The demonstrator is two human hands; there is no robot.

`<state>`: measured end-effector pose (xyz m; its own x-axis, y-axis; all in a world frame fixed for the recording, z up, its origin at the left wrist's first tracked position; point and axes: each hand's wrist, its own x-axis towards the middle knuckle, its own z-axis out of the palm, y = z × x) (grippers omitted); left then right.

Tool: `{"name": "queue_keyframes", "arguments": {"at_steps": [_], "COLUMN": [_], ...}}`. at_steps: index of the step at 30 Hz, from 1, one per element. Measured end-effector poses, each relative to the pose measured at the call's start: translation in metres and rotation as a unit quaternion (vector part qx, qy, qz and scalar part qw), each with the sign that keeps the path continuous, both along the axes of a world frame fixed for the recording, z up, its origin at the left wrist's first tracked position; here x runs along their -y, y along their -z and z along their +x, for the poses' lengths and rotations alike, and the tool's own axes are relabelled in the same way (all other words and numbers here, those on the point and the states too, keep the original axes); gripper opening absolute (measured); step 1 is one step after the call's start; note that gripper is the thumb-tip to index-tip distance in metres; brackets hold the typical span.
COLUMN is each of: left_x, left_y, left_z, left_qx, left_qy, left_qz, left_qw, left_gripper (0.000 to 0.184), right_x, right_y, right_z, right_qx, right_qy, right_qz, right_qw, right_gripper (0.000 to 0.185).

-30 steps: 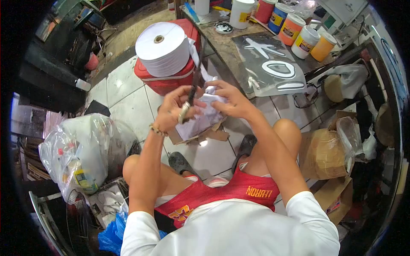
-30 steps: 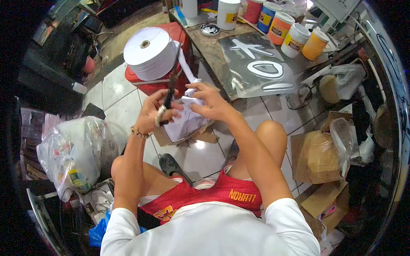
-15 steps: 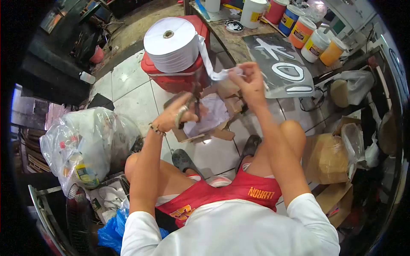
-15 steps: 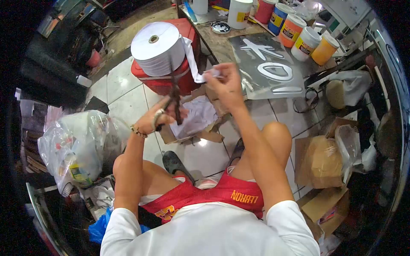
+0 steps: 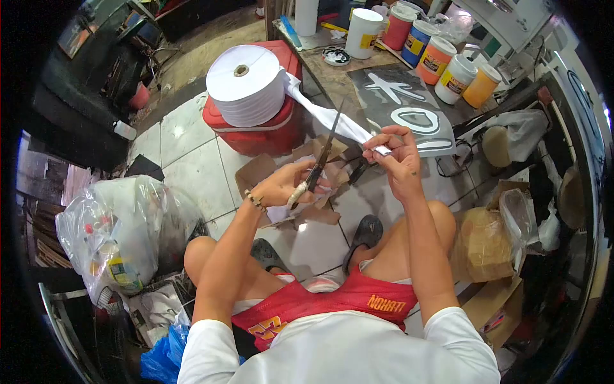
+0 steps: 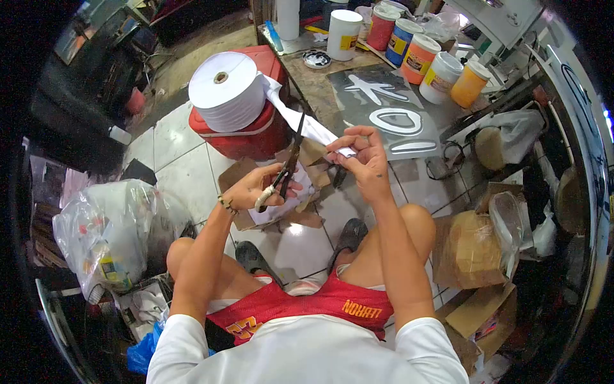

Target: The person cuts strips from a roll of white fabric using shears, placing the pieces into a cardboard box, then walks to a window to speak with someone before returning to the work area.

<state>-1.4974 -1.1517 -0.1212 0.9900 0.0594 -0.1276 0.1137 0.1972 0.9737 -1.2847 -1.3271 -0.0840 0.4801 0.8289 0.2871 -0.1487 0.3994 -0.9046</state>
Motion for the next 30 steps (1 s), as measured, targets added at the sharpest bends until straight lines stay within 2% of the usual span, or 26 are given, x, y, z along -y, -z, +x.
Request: {"name": "queue_keyframes", "arguments": {"at_steps": [2,6,8,12,14,15,17,18,20,21,23,24,26,27,29,30], "left_x": [0.0,-0.001,0.002,0.006,0.009,0.01,0.012,0.011,0.009,0.009,0.011,0.013,0.018,0.021,0.025,0.027], "left_y": [-0.004,-0.004,-0.011,-0.011,-0.01,-0.011,-0.014,-0.013,-0.008,-0.007,-0.008,-0.011,-0.021,-0.026,-0.031,-0.03], "left_z": [0.0,-0.005,-0.007,-0.01,-0.01,-0.011,-0.012,-0.012,-0.014,-0.015,-0.015,-0.015,-0.014,-0.014,-0.014,-0.013], "left_qx": [-0.019,-0.009,-0.021,-0.027,-0.035,-0.034,-0.023,-0.022,-0.011,-0.011,-0.011,-0.01,-0.023,-0.023,0.007,0.006], "left_qy": [-0.024,-0.036,-0.044,-0.031,-0.025,-0.023,-0.032,-0.032,-0.017,-0.018,0.009,0.009,0.023,0.024,0.02,0.02], "left_qz": [0.0,-0.001,0.013,0.038,0.027,0.028,0.048,0.049,0.027,0.027,-0.064,-0.064,-0.088,-0.087,-0.096,-0.096], "left_qw": [1.0,0.999,0.999,0.998,0.999,0.999,0.998,0.998,0.999,0.999,0.998,0.998,0.996,0.996,0.995,0.995], "left_gripper": [0.065,0.064,0.064,0.064,0.063,0.063,0.062,0.062,0.064,0.064,0.07,0.07,0.077,0.077,0.08,0.08], "right_x": [0.002,0.0,-0.001,-0.015,-0.018,-0.018,-0.019,-0.018,-0.016,-0.016,-0.015,-0.016,-0.022,-0.024,-0.023,-0.025], "right_y": [-0.002,-0.001,-0.007,-0.005,-0.012,-0.008,0.001,0.001,-0.002,-0.005,-0.014,-0.014,-0.015,-0.017,-0.022,-0.012], "right_z": [0.002,0.006,0.007,0.008,0.012,0.013,0.016,0.018,0.02,0.02,0.021,0.02,0.013,0.009,-0.001,0.004], "right_qx": [-0.033,-0.033,-0.027,-0.007,0.068,0.068,0.2,0.201,0.301,0.302,0.117,0.117,0.001,0.001,-0.111,-0.033], "right_qy": [0.004,0.026,0.008,0.042,-0.031,-0.029,0.022,0.022,0.046,0.046,-0.071,-0.07,-0.158,-0.158,-0.229,-0.236], "right_qz": [-0.021,-0.026,-0.089,-0.175,-0.298,-0.297,-0.238,-0.237,-0.143,-0.143,-0.11,-0.11,-0.024,-0.024,-0.052,-0.083], "right_qw": [0.999,0.999,0.996,0.984,0.952,0.952,0.95,0.95,0.942,0.941,0.985,0.985,0.987,0.987,0.966,0.968], "right_gripper": [0.046,0.051,0.066,0.065,0.038,0.038,0.026,0.026,0.026,0.026,0.022,0.022,0.022,0.022,0.03,0.036]}}
